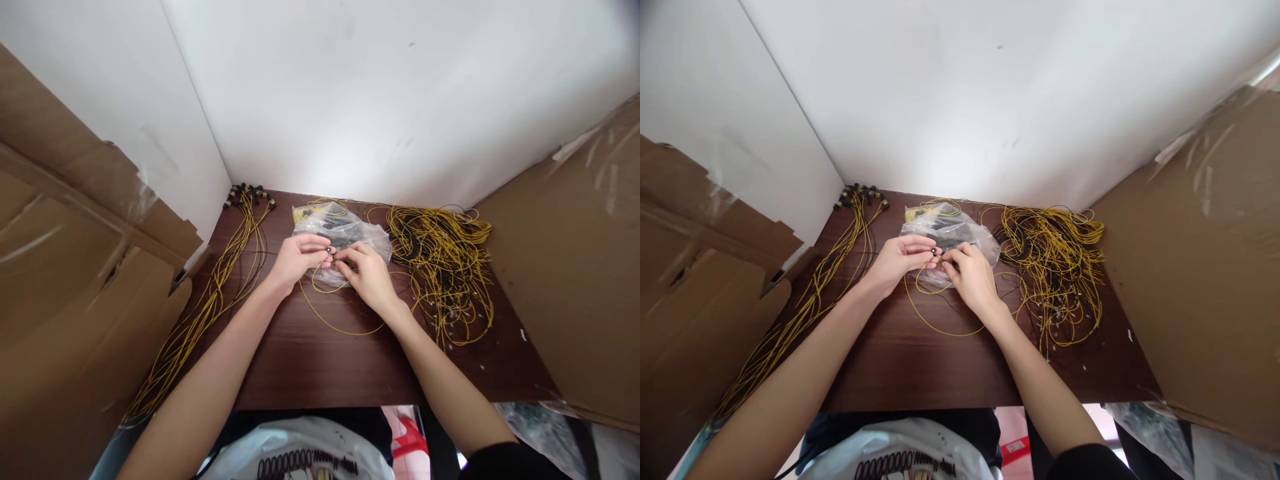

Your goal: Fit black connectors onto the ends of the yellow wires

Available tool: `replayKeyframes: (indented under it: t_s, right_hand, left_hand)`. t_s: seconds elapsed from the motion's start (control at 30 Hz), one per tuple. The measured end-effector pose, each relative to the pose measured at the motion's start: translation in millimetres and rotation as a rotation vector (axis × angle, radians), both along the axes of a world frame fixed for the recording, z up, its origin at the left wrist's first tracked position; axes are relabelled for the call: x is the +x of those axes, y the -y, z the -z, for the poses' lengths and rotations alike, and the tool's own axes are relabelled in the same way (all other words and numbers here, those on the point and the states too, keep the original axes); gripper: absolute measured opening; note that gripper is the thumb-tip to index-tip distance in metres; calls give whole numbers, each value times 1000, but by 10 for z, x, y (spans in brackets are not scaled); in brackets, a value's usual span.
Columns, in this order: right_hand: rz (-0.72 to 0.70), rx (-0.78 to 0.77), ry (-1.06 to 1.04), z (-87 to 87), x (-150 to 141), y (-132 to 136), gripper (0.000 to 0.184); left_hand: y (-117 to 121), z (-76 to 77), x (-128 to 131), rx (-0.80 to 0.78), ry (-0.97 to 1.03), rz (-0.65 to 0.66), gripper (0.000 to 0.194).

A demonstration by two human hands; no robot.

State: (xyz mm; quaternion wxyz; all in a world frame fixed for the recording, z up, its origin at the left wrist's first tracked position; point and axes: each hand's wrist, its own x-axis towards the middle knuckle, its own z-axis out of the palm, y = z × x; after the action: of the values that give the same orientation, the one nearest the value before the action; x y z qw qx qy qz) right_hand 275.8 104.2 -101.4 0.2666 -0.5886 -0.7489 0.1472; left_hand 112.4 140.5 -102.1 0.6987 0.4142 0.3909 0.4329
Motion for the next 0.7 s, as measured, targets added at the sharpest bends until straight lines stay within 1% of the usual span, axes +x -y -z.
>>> replayKeyframes:
  t_s: [0.2, 0.37, 0.57, 0.7]
  right_hand:
    - [-12, -17, -62, 36, 10, -24, 13]
    - [-42, 11, -110, 7, 58, -33, 11]
    - [-7, 13, -211, -26, 151, -48, 20]
    - [-14, 73, -154, 13, 160, -62, 15]
  left_hand:
    - [-14, -2, -15, -9, -4, 3, 31]
    - [-25, -6, -26, -25, 8, 0, 30]
    - [-27, -2, -22, -26, 6, -4, 33]
    - [-30, 14, -22, -24, 7, -1, 36]
